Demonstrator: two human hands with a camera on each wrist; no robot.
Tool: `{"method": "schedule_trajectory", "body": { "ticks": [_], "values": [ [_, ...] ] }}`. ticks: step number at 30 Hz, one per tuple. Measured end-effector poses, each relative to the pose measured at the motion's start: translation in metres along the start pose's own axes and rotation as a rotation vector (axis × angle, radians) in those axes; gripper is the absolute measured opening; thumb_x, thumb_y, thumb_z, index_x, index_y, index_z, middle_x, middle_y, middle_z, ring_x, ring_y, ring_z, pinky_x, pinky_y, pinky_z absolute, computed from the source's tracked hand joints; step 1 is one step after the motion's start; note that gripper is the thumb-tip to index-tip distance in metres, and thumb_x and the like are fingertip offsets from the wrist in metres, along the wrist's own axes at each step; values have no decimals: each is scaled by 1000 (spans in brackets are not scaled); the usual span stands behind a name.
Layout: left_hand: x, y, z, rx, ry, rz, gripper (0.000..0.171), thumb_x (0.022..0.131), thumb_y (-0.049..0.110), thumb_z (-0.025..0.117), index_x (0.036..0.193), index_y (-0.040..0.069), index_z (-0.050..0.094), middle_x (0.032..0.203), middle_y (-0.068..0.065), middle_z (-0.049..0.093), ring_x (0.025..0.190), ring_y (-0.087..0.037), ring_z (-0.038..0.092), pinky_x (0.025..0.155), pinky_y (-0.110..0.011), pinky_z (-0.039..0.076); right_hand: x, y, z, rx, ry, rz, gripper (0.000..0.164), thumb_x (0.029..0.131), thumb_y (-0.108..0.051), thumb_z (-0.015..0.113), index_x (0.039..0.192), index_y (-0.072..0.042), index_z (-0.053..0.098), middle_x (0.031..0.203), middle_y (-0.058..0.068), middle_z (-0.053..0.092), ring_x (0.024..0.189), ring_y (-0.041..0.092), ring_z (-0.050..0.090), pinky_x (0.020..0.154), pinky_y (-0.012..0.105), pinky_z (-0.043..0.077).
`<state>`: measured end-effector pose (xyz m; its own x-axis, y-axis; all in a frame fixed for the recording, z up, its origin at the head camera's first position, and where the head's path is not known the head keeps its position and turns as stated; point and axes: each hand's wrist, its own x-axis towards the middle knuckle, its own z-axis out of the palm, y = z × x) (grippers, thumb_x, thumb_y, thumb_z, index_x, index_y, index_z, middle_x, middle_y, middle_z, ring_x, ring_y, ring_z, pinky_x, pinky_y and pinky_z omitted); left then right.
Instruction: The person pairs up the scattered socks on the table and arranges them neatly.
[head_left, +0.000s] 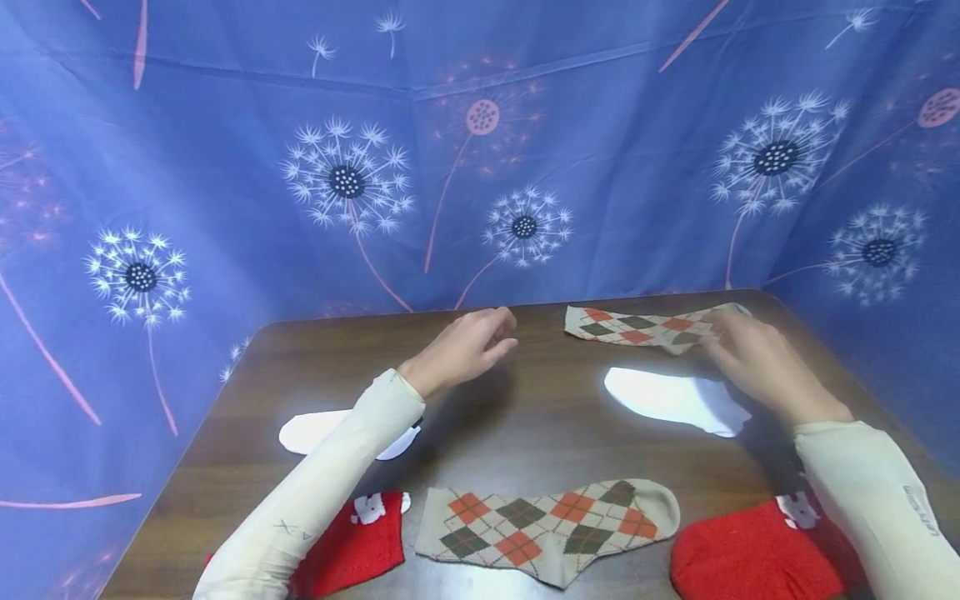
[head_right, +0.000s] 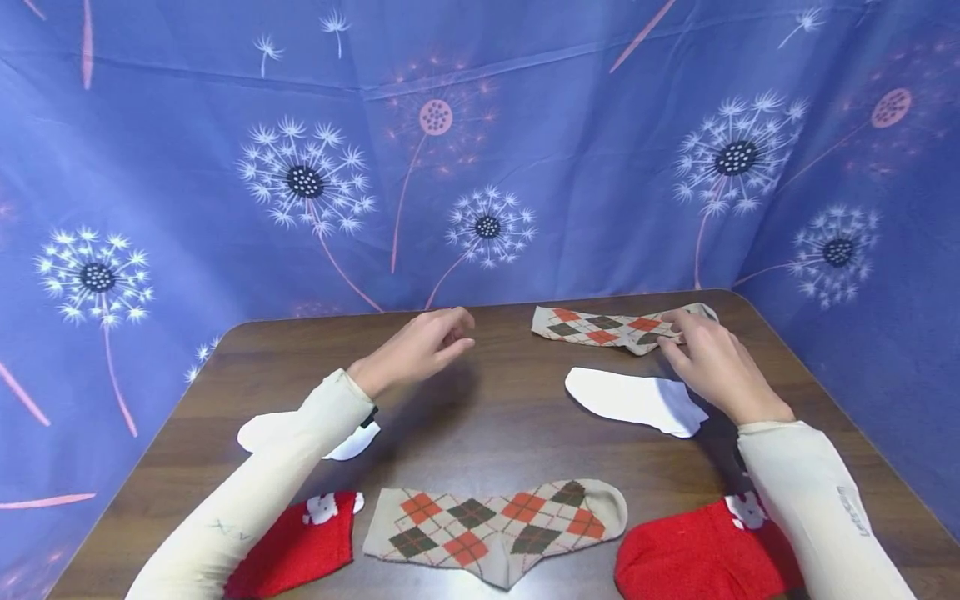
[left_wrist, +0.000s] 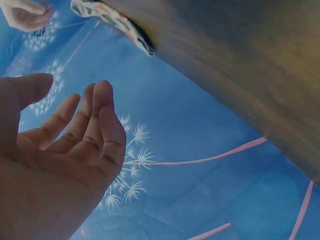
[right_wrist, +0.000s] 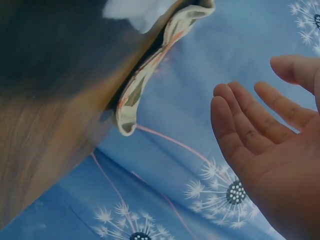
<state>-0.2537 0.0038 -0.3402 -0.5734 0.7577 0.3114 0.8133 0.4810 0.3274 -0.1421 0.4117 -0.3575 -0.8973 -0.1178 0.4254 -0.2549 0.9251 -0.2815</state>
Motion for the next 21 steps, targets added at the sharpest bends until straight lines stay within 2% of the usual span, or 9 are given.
{"method": "schedule_trajectory", "body": {
  "ticks": [4,8,17,21],
  "values": [
    [12,-2,-2,-13,-2,-25,21,99,22,62,113,7,61,97,-1,66,91,-17,65,81,-33,51,3,7,1,0,-8,13,27,93,-9,63,116,5,59,102,27,65,85,43,63,71,60,48],
    [22,-5,-1,-4,-19,-58,23,99,24,61,116,8,61,99,-1,67,93,-15,64,83,-32,51,6,15,2,-9,-22,25,28,93,-8,64,116,7,59,103,29,65,84,44,65,71,60,49],
    [45,-8,7,10,-60,-84,26,100,26,60,119,8,59,105,-6,67,94,-16,63,84,-34,51,10,31,3,-33,-28,61,28,93,-11,65,115,5,59,101,29,66,83,44,65,71,60,48],
    [53,-11,11,13,-73,-102,27,101,29,59,119,10,58,106,-6,67,93,-16,64,82,-34,51,14,37,3,-25,-32,90,34,93,-12,65,119,8,57,106,33,64,89,48,63,77,63,46]
  ]
}}
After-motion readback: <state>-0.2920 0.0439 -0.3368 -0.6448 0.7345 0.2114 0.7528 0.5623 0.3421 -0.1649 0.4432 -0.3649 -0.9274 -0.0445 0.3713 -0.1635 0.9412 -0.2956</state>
